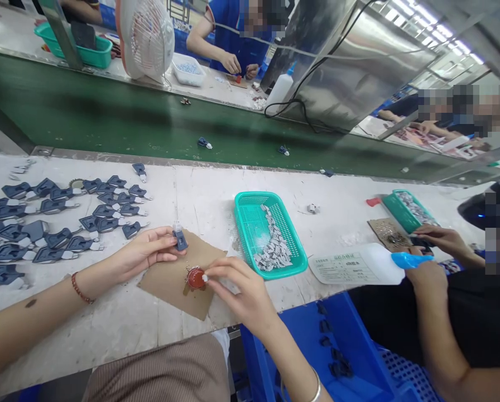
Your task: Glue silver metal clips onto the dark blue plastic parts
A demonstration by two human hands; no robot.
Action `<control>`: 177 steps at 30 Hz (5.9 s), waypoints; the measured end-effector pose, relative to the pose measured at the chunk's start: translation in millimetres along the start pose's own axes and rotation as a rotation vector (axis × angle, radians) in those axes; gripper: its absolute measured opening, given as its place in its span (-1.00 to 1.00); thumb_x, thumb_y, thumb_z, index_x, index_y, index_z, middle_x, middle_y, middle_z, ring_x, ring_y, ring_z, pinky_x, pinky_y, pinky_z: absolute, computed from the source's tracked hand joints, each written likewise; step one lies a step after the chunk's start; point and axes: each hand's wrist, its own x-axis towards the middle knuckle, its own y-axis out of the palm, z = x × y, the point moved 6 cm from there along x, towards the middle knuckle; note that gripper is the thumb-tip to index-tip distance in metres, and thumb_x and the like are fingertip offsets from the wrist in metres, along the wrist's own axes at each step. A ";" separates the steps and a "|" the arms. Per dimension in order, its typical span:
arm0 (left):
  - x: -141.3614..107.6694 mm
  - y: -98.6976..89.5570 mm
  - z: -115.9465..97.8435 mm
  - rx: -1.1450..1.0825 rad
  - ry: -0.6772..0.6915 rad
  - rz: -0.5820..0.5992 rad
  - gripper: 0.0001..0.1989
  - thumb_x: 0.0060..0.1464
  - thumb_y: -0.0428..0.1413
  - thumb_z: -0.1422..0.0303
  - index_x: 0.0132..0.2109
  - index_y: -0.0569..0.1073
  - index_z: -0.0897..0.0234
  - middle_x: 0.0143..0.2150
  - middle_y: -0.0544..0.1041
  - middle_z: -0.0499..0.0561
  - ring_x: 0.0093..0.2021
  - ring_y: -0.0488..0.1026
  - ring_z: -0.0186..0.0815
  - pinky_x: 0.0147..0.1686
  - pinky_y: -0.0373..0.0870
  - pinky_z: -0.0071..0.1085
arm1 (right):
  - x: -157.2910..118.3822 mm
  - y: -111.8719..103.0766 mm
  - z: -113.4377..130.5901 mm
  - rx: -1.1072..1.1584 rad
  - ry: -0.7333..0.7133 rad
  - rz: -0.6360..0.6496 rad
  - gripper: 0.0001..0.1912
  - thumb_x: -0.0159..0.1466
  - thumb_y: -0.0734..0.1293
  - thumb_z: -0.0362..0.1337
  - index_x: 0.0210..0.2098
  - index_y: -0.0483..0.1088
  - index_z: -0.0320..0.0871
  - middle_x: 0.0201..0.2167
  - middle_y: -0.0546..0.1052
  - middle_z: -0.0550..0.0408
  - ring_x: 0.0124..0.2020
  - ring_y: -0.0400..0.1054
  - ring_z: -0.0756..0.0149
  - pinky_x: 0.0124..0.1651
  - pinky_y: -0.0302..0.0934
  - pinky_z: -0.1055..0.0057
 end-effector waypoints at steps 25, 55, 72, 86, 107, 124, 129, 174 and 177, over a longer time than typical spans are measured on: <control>-21.7 31.7 -16.0 0.176 0.246 0.035 -0.79 -0.01 0.26 0.33 -0.24 0.43 0.29 -0.27 0.53 0.03 -0.31 0.53 -0.31 -0.27 0.47 -0.40 | 22.3 -11.8 -5.7 0.500 0.513 -0.173 -0.78 0.12 0.50 -0.09 -0.33 0.57 -0.09 -0.38 0.65 0.03 -0.36 0.55 0.22 -0.28 0.50 0.30; 141.0 -28.7 -205.9 1.802 0.609 -0.405 -0.63 0.25 -0.11 0.38 0.10 0.42 0.39 0.05 0.44 0.32 0.04 0.41 0.06 -0.02 0.32 -0.11 | 5.2 13.7 -42.4 -0.340 0.335 -0.039 -0.88 0.30 0.30 -0.39 -0.31 0.47 -0.12 -0.36 0.55 0.05 -0.32 0.49 0.22 -0.32 0.36 0.36; 17.2 36.9 -33.1 1.764 0.396 0.237 -0.64 0.21 -0.15 0.46 0.07 0.40 0.23 -0.03 0.42 0.16 -0.13 0.44 -0.08 -0.23 0.34 -0.24 | -8.0 17.3 -40.5 -0.134 0.335 -0.122 -0.80 0.31 0.26 -0.42 -0.09 0.34 -0.08 -0.15 0.54 0.02 -0.14 0.46 0.21 -0.09 0.37 0.27; 9.5 28.2 -28.6 1.841 0.427 0.175 -0.67 0.32 -0.16 0.39 0.11 0.37 0.25 -0.04 0.42 0.14 -0.12 0.44 -0.11 -0.23 0.40 -0.23 | -6.8 19.5 -44.2 -0.077 0.362 -0.142 -0.79 0.30 0.26 -0.43 -0.09 0.31 -0.08 -0.17 0.50 0.05 -0.14 0.41 0.24 -0.08 0.32 0.30; 3.1 16.9 -37.0 1.766 0.423 -0.014 -0.67 0.29 -0.08 0.15 0.04 0.45 0.12 -0.12 0.57 0.01 -0.16 0.53 -0.12 -0.31 0.35 -0.31 | -17.0 -89.7 -71.1 -0.443 0.453 -0.207 -0.71 0.40 0.16 -0.23 -0.14 0.50 -0.14 -0.16 0.59 -0.06 -0.09 0.46 0.07 -0.03 0.34 0.12; 76.1 24.6 -131.8 1.630 0.699 -0.265 -0.67 0.27 -0.10 0.42 0.06 0.47 0.28 0.08 0.53 0.14 0.07 0.48 -0.11 0.04 0.40 -0.21 | 6.3 -90.7 -100.3 -0.548 0.211 0.432 -0.71 0.20 0.19 -0.51 -0.30 0.51 -0.14 -0.27 0.54 -0.04 -0.18 0.45 0.13 -0.17 0.36 0.25; 161.1 36.7 -184.8 1.712 0.778 -0.408 -0.66 0.26 0.08 0.31 0.14 0.39 0.27 0.18 0.41 0.16 0.09 0.43 -0.11 0.05 0.41 -0.05 | 2.0 -96.8 -102.0 -0.377 0.246 0.429 -0.81 0.24 0.28 -0.39 -0.26 0.53 -0.09 -0.21 0.52 -0.01 -0.14 0.44 0.13 -0.12 0.35 0.24; -20.9 72.7 -32.1 0.769 0.219 0.112 -0.69 0.10 0.12 0.06 -0.21 0.57 0.19 -0.30 0.49 -0.02 -0.45 0.23 -0.37 -0.51 0.11 -0.43 | -6.7 -55.6 -18.4 0.436 0.311 -0.307 -0.86 0.18 0.46 -0.16 -0.34 0.58 -0.09 -0.34 0.57 0.01 -0.24 0.47 0.22 -0.22 0.44 0.30; -20.7 70.4 -20.0 0.623 0.111 0.107 -0.69 0.09 0.11 0.12 -0.11 0.49 0.20 -0.38 0.38 -0.09 -0.51 0.18 -0.41 -0.53 0.09 -0.45 | -3.5 -38.8 -3.5 0.390 0.296 -0.323 -0.88 0.26 0.39 -0.23 -0.26 0.60 -0.04 -0.28 0.54 0.01 -0.21 0.45 0.24 -0.23 0.43 0.33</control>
